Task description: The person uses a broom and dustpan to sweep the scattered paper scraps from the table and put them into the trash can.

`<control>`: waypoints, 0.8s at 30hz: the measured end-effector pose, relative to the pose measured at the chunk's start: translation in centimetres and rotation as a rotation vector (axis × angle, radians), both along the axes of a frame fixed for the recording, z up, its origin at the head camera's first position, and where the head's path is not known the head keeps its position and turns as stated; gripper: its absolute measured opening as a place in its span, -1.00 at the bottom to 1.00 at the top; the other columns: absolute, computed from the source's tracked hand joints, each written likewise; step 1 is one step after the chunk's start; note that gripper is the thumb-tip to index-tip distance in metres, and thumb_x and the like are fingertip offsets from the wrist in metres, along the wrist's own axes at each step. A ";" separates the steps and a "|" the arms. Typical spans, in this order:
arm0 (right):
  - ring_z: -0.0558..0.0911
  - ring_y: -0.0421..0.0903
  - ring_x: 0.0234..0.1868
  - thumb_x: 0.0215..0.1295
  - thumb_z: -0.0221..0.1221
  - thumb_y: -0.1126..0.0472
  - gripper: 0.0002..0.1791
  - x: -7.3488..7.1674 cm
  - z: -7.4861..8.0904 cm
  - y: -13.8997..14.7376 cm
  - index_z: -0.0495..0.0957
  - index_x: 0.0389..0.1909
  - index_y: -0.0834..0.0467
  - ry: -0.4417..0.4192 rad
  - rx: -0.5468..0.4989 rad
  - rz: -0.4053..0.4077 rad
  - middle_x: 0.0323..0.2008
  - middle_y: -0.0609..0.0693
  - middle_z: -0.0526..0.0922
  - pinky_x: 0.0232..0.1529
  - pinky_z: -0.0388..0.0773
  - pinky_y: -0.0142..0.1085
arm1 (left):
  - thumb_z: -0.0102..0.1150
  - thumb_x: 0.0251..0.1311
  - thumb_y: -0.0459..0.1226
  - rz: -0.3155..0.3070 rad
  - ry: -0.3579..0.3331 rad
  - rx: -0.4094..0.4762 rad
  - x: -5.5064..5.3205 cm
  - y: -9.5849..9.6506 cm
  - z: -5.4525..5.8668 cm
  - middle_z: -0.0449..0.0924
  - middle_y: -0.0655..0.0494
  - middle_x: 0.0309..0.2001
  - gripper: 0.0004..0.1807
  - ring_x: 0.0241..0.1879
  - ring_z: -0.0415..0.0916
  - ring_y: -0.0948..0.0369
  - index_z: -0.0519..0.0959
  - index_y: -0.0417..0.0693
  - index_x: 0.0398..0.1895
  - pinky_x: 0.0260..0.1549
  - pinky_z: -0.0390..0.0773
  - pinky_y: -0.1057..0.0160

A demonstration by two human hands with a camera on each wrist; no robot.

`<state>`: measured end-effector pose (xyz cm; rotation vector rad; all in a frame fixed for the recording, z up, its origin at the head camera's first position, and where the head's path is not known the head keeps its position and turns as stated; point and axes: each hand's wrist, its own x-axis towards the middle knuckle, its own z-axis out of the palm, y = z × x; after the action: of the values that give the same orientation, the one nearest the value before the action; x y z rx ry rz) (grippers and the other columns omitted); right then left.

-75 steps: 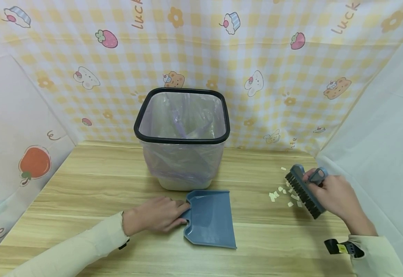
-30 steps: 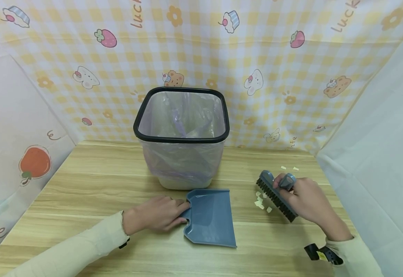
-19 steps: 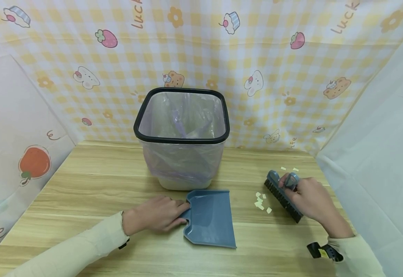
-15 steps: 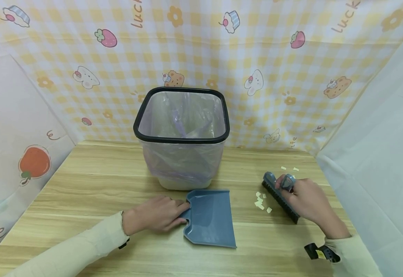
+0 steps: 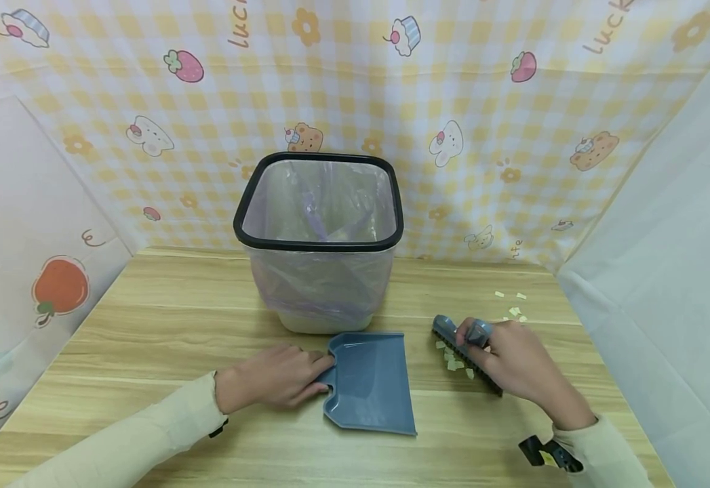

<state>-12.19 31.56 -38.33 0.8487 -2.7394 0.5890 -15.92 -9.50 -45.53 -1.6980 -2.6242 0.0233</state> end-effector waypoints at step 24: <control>0.28 -0.53 -0.58 0.09 0.42 0.45 -0.69 2.1 0.8 -0.5 0.68 -0.18 0.08 0.108 0.012 -0.037 -0.41 -0.22 0.71 -0.60 0.34 -0.42 | 0.14 0.68 -0.07 -0.010 0.005 0.003 0.0 0.1 0.5 0.67 0.10 -0.23 -0.69 -0.42 0.60 0.28 0.60 -0.13 0.12 -0.39 0.64 0.27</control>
<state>-10.13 31.11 -37.54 0.8064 -2.6576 0.5041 -15.90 -9.36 -45.06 -1.7087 -2.6107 0.0236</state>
